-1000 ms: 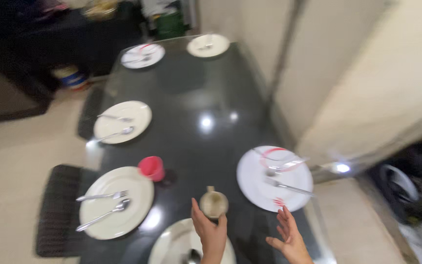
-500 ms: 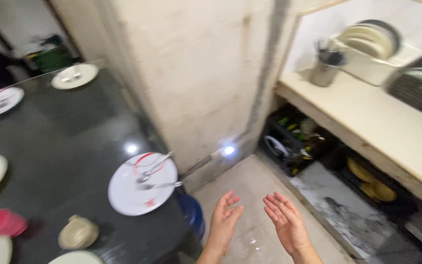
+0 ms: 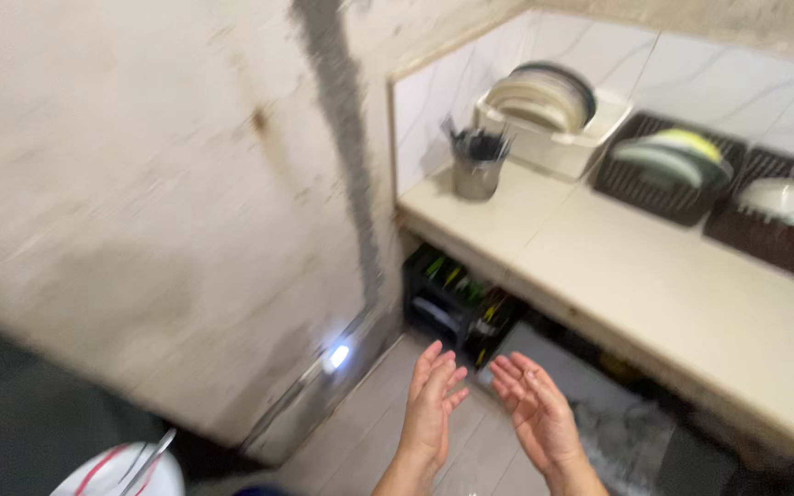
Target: The person sets a dining table by placing plates, forks, spoons, and cups at each place setting. They retrieve cutlery from a holder, arrange them on plates, and place a rice cooker on the table. The person then washes their hands at the sink.
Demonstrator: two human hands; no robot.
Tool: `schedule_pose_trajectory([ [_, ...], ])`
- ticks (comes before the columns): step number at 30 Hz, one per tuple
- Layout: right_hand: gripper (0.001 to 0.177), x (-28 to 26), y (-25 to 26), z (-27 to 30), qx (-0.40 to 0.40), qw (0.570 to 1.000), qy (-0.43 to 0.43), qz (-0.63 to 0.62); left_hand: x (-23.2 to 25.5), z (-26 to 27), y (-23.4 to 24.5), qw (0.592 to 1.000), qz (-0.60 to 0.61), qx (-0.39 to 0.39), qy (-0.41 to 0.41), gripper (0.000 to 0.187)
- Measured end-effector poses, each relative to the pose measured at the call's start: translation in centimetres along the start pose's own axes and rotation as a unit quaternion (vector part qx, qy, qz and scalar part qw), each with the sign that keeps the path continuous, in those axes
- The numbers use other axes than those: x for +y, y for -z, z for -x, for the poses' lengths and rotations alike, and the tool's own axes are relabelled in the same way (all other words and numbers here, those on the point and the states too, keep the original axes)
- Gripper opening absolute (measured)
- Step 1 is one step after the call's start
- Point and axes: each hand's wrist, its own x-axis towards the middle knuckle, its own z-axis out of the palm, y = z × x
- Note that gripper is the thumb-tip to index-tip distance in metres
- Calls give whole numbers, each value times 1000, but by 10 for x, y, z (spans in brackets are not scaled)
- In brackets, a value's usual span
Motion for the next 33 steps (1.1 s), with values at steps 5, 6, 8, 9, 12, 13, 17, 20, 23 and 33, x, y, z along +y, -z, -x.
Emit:
schedule_pose_trajectory([
  [5,51,-54,-15,-105,42,998,18,31,14,-100,-77,998,-35,-26,38,74],
  [6,51,-62,-16,-116,58,997,17,43,17,-116,-90,998,-42,-35,32,74],
  [8,50,-78,-17,-147,55,998,31,11,24,-153,-116,996,-56,-59,20,74],
  [9,50,-88,-16,-164,54,998,41,-3,26,-172,-128,996,-53,-66,19,74],
  [12,50,-119,-6,-212,20,998,60,9,30,-223,-162,996,-46,-74,8,73],
  [13,50,-129,-2,-230,12,997,69,11,30,-240,-173,996,-46,-73,1,73],
  [17,45,-172,11,-307,-2,996,86,20,32,-313,-218,994,-71,-77,-33,72],
  [20,42,-207,17,-369,10,996,81,32,33,-370,-252,992,-86,-72,-58,71],
  [23,40,-245,22,-434,-5,997,73,33,31,-426,-290,995,-66,-65,-47,71],
  [33,41,-317,69,-635,19,945,178,275,31,-568,-378,994,-54,-60,-69,73],
])
